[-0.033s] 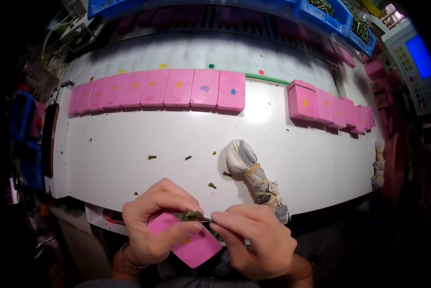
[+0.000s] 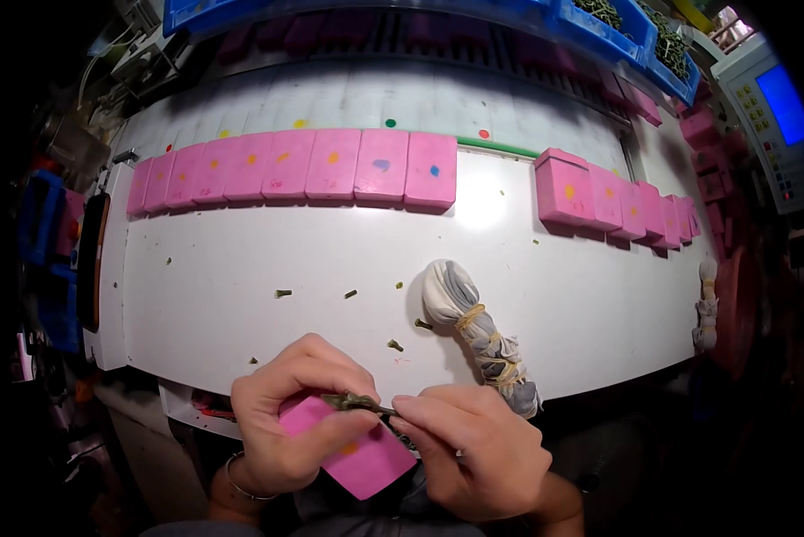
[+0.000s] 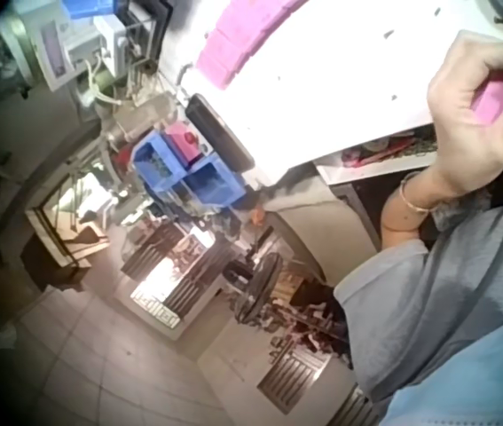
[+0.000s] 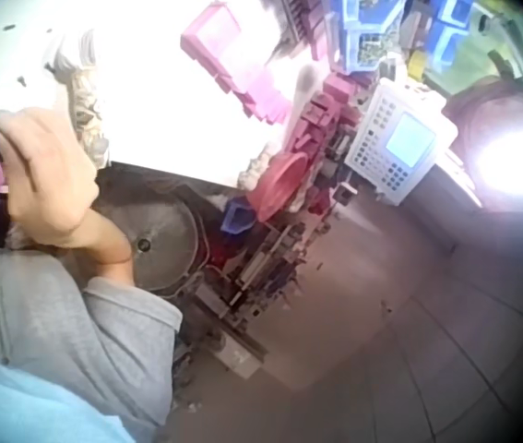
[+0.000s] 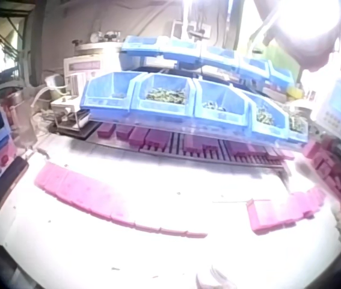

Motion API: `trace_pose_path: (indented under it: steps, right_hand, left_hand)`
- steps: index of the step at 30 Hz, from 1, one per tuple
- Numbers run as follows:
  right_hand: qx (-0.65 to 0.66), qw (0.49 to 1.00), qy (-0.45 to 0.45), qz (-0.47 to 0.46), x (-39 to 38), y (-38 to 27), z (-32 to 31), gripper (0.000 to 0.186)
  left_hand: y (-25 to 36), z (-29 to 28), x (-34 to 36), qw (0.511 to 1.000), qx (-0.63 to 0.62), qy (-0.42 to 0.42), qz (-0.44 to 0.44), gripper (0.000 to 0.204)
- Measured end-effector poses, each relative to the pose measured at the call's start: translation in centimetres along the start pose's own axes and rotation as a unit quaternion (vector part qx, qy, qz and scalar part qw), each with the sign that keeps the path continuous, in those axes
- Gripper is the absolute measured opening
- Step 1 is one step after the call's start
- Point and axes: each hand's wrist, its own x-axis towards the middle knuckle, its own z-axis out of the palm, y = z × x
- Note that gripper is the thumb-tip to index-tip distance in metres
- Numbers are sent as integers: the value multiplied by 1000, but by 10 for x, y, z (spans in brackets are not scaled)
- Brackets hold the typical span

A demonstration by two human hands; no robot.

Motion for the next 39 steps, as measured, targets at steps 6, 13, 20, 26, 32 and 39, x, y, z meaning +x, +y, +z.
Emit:
trace_pose_path:
  steps: [6, 13, 20, 26, 32, 39]
  right_hand:
    - [213, 947, -100, 221, 6, 4, -2, 4]
    - [52, 969, -152, 186, 20, 18, 10, 18]
    - [10, 992, -127, 8, 104, -3, 4, 12]
    - [175, 982, 22, -73, 201, -21, 28, 19]
    - [11, 954, -152, -259, 80, 1, 48, 19]
    - [461, 812, -275, 230, 79, 24, 31, 45]
  left_hand:
    - [-5, -7, 0, 1000, 10, -3, -21, 13]
    - [-14, -23, 1, 995, 71, 59, -49, 13]
    - [-5, -29, 12, 991, 27, 128, 9, 27]
    - [-19, -42, 14, 934, -243, 235, -117, 68]
    - [-14, -42, 24, 905, -357, 90, -215, 89]
    - [16, -12, 9, 980, -185, -74, -13, 88]
